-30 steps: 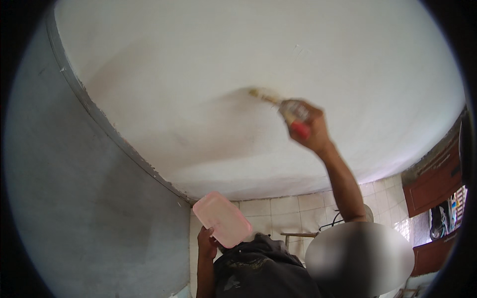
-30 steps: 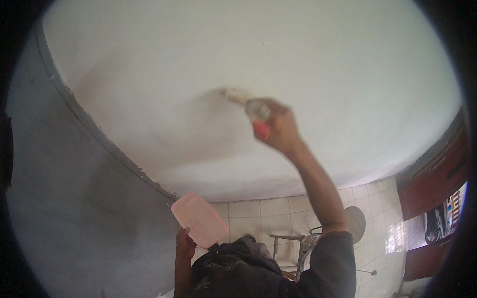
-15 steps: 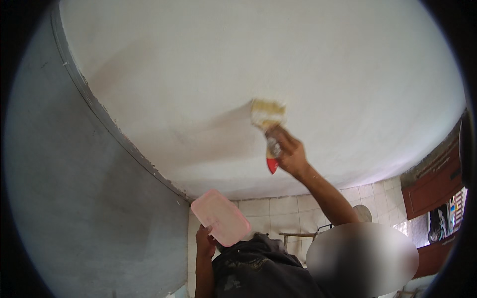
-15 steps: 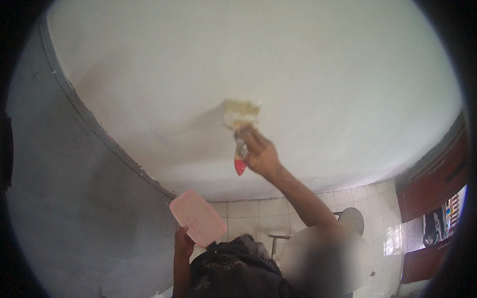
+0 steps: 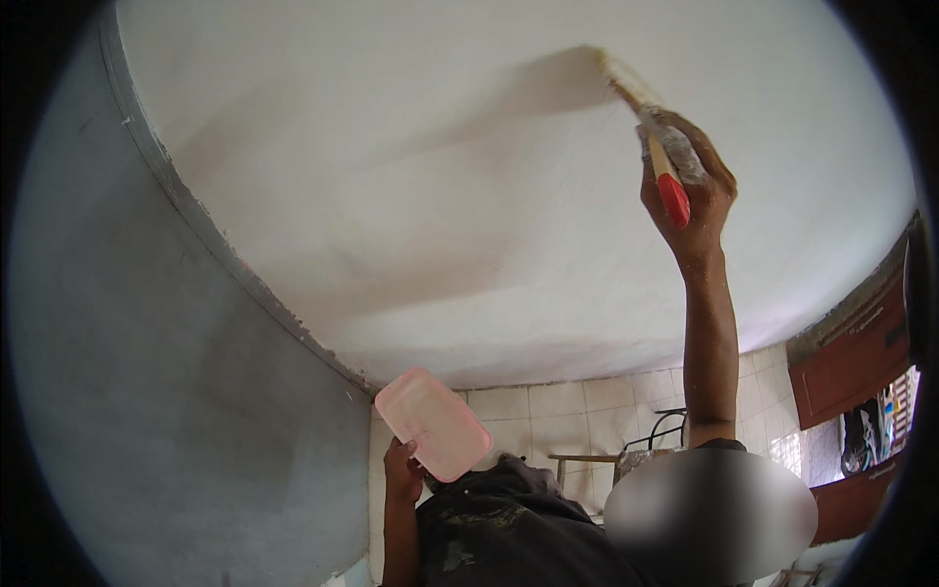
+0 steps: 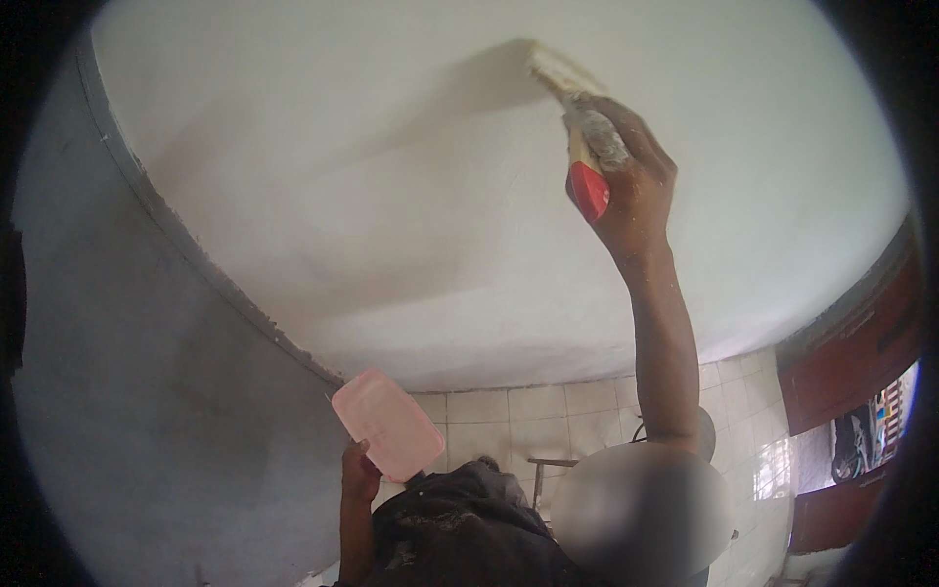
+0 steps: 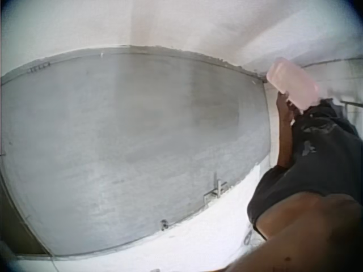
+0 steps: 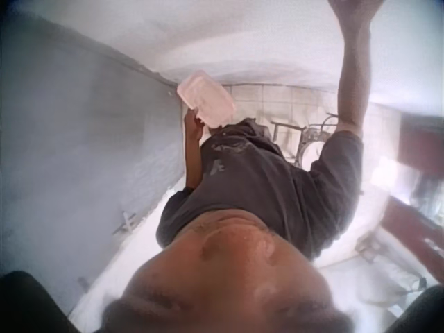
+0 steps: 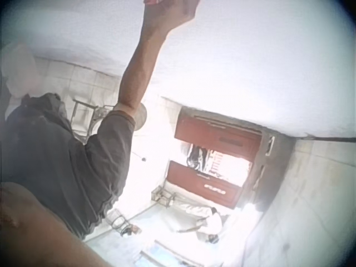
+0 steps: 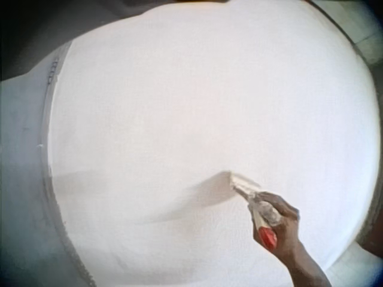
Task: The person dips a paint brush into a pink tray of white paint and applies the paint to the upper wall and ceiling using rhythmic strokes.
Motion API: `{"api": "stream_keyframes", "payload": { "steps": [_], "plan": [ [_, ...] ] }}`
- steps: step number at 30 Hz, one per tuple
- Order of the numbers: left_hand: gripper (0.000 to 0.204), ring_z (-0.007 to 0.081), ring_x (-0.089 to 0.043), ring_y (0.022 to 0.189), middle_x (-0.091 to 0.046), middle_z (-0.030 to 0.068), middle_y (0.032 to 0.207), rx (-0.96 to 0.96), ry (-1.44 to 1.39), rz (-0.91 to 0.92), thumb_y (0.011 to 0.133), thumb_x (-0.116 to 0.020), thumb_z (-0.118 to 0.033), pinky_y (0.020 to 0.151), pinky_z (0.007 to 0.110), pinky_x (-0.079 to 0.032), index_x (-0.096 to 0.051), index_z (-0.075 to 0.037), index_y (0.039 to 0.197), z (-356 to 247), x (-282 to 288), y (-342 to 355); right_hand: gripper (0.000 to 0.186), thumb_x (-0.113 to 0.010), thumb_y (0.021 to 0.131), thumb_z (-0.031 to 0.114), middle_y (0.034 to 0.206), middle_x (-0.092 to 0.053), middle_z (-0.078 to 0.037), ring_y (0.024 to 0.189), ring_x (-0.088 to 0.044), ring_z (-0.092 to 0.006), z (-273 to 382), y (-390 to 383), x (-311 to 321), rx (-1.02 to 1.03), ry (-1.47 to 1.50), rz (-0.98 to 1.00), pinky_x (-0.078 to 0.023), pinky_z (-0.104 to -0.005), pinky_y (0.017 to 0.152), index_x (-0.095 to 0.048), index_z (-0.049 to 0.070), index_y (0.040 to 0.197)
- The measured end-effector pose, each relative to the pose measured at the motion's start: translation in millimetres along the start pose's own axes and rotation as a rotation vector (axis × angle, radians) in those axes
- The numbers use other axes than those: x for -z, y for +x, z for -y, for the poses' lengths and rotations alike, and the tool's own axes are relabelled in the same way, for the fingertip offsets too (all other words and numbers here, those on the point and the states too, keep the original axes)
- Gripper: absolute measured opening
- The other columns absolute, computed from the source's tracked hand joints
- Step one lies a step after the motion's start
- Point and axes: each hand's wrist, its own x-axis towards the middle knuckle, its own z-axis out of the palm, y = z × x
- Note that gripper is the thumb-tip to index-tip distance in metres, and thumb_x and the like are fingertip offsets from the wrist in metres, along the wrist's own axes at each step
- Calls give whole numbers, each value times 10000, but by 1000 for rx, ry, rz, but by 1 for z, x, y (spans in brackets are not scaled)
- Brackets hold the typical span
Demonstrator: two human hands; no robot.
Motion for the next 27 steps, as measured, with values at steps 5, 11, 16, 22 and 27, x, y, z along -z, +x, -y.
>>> {"api": "stream_keyframes", "payload": {
  "steps": [5,11,16,22,27],
  "plan": [
    [606,236,-580,954,-554,88,1112,-26,-3,21,720,-599,-245,765,358,-511,-421,-47,1264,3,1,2,418,-662,751,9,1172,-572,-159,1086,-567,-315,4,-77,-41,-150,59,99,-500,-351,890,-557,55,1153],
    [617,241,-575,968,-550,87,1118,35,4,-19,721,-602,-262,767,363,-511,-416,-53,1271,1,2,4,428,-674,640,58,1089,-572,-68,982,-600,-245,60,-179,-67,-5,234,583,-566,-348,661,-591,68,1060],
    [644,250,-575,982,-548,93,1122,41,25,26,716,-610,-278,766,377,-515,-406,-49,1282,-3,1,8,324,-660,655,-12,989,-622,-99,843,-636,-283,61,-87,-56,-92,392,427,-545,-333,682,-627,43,973],
    [623,243,-572,988,-545,94,1141,-7,-7,75,727,-594,-247,795,374,-503,-402,-39,1282,-5,-5,7,286,-661,699,-76,1021,-637,-110,897,-648,-230,33,21,-19,-10,77,-39,-535,-300,760,-644,25,965],
    [616,245,-564,999,-543,98,1143,-15,-36,46,729,-590,-239,803,376,-497,-403,-42,1282,-1,-1,9,322,-678,686,-73,1099,-605,-118,1022,-602,-280,34,-22,-52,-142,107,25,-529,-334,832,-640,25,990]
  ]
}}
